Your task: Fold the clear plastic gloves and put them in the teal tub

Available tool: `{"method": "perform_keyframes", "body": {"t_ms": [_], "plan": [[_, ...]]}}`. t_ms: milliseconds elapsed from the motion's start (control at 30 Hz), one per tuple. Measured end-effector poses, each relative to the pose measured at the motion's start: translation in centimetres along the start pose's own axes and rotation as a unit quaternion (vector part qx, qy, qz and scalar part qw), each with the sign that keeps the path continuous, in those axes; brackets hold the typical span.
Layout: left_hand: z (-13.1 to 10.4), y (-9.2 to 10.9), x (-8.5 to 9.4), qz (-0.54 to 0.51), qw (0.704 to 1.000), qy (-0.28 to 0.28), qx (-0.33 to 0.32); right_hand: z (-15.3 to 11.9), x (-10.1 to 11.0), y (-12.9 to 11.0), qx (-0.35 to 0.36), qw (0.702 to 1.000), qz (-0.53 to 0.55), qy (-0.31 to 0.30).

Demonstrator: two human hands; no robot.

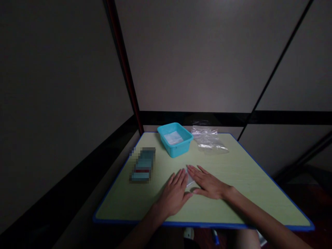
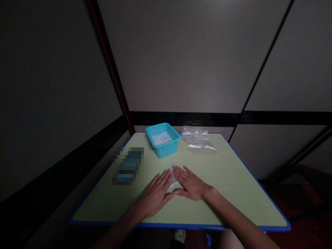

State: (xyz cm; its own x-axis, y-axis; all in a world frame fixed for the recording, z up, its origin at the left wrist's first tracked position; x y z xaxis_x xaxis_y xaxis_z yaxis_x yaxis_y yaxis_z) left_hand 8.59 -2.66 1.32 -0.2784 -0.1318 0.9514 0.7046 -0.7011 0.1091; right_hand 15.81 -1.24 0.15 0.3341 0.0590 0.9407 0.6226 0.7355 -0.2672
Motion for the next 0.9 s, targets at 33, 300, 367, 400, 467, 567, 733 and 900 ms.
{"method": "perform_keyframes", "body": {"t_ms": [33, 300, 367, 400, 467, 567, 733, 900], "plan": [[-0.1, -0.1, -0.3, 0.005, 1.000, -0.013, 0.000, -0.1, -0.2, 0.1, -0.002, 1.000, -0.002, -0.005], [-0.2, -0.5, 0.3, -0.046, 0.999, -0.012, 0.025, 0.1, 2.8, -0.4, 0.028, 0.998, -0.010, 0.063], [-0.1, -0.7, 0.6, -0.067, 0.997, 0.010, 0.033, 0.3, 3.3, -0.7, 0.053, 0.995, -0.040, 0.080], [0.0, -0.7, 0.8, -0.076, 0.996, 0.022, 0.037, 0.4, 3.4, -0.9, 0.064, 0.993, -0.056, 0.083], [0.1, -1.0, 1.1, -0.093, 0.993, 0.047, 0.047, 0.7, 3.4, -1.2, 0.080, 0.990, -0.076, 0.088], [0.4, -1.6, 1.6, -0.132, 0.984, 0.090, 0.072, 1.1, 4.1, -1.5, 0.069, 0.990, -0.037, 0.116], [0.7, -4.3, 1.5, -0.262, 0.931, 0.154, 0.201, 1.3, 6.3, 0.7, -0.097, 0.939, 0.245, 0.221], [1.8, -4.8, 0.9, -0.563, 0.765, 0.142, 0.280, 1.1, 5.8, 2.5, -0.230, 0.791, 0.497, 0.272]]}}
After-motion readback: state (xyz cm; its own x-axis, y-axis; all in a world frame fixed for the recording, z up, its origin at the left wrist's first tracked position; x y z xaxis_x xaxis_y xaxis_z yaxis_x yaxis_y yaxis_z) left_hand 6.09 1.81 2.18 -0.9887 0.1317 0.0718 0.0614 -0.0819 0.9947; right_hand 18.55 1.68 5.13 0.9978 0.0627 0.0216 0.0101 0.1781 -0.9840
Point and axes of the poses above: each hand's wrist, its own z-axis towards the middle knuckle, its own x-axis out of the back of the hand, y = z × x, the point moved 9 cm from there along z, towards the middle knuckle, and after that the axes turned 10 degrees about y, right-handed, at the moved point
